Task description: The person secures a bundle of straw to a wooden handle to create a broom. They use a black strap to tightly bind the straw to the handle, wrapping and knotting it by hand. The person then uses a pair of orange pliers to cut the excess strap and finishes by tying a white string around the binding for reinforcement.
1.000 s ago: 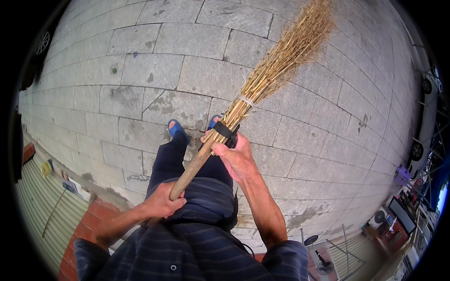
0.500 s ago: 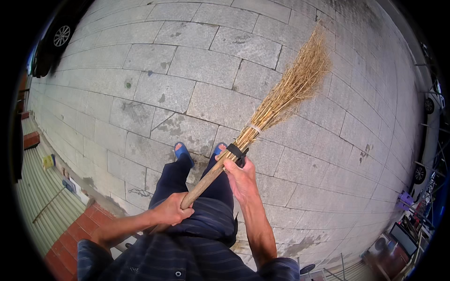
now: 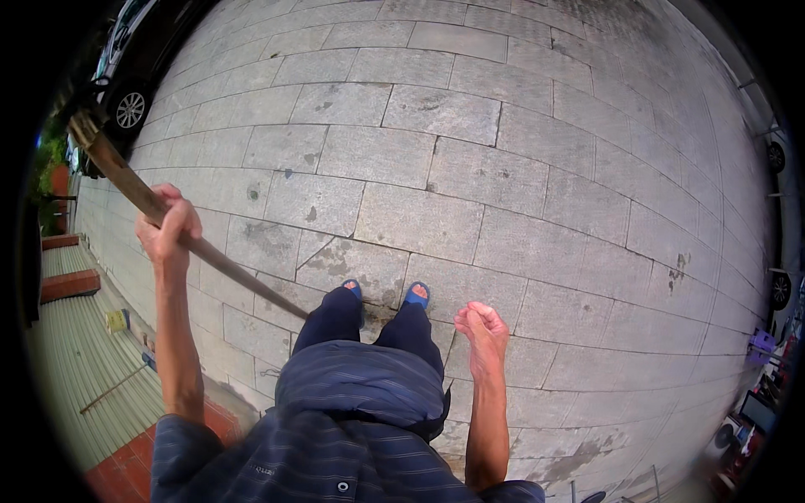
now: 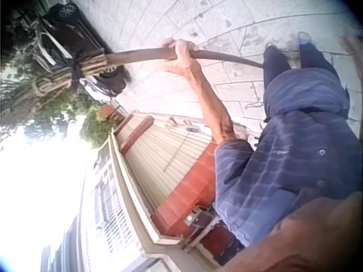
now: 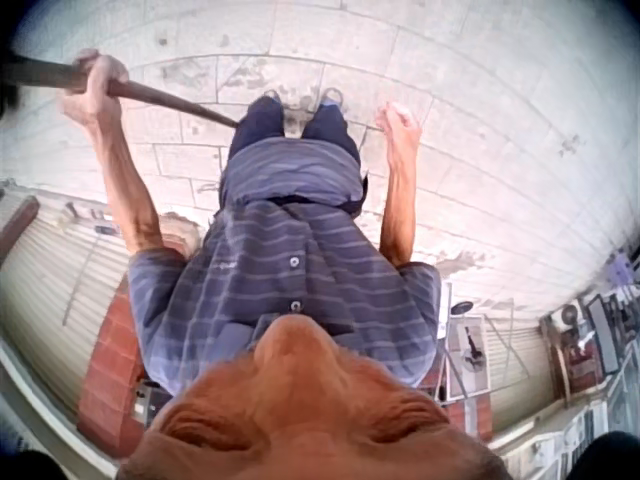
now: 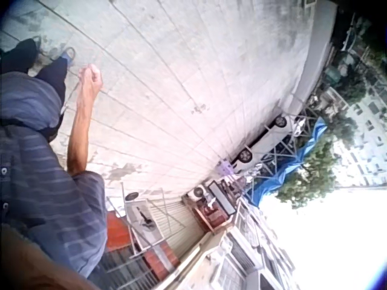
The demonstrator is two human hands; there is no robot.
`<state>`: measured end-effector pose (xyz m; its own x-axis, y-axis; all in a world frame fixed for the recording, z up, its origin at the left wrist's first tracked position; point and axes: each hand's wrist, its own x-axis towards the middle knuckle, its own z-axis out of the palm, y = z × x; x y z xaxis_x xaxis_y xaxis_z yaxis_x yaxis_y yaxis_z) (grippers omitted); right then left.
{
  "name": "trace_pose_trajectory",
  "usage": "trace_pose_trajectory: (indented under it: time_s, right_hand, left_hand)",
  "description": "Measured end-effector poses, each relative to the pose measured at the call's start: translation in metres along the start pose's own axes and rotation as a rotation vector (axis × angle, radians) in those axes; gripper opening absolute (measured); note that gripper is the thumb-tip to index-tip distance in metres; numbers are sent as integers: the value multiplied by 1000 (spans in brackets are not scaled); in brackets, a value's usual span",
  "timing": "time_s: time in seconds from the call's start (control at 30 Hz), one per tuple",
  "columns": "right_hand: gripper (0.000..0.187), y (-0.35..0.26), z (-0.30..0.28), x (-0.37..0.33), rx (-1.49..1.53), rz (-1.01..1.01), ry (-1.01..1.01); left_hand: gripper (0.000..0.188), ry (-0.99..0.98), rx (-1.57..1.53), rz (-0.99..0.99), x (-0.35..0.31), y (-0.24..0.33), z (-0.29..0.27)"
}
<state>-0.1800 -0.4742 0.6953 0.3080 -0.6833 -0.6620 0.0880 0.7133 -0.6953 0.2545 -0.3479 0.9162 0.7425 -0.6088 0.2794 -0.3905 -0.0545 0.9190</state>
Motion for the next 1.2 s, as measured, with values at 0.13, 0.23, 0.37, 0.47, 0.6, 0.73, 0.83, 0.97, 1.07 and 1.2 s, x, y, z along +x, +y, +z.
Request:
trace_pose_trajectory:
  time_s: [0.13, 0.23, 0.37, 0.47, 0.6, 0.73, 0.83, 0.97, 1.07, 1.2]
  right_hand:
    - [18, 21, -6, 2, -52, 31, 68]
    - [18, 32, 7, 17, -103, 19, 48]
    - [17, 32, 44, 45, -243, 3, 26]
    - [16, 21, 83, 70, -314, 23, 21]
    - [16, 22, 126, 115, -435, 27, 52]
    - [16, 30, 171, 154, -427, 40, 115]
    - [15, 40, 212, 174, -608, 17, 76]
    - [16, 46, 265, 206, -742, 14, -54]
    - [17, 37, 291, 238, -845, 26, -90]
    - [17, 31, 308, 281, -926, 7, -123]
  left_hand:
    - [18, 277, -69, 13, 63, 11, -39]
    - [26, 270, -187, 79, 89, 3, -76]
    - [29, 293, -261, 62, 122, -23, -90]
    - [30, 362, -261, 43, 154, -53, -102]
    - [32, 421, -253, 73, 210, -96, -134]
    - [33, 466, -215, 91, 285, -142, -152]
    - [33, 410, -233, 80, 333, -177, -182]
    - [33, 421, -124, 71, 377, -186, -216]
    - [32, 287, -148, 85, 400, -197, -265]
    - [29, 332, -85, 70, 421, -201, -302]
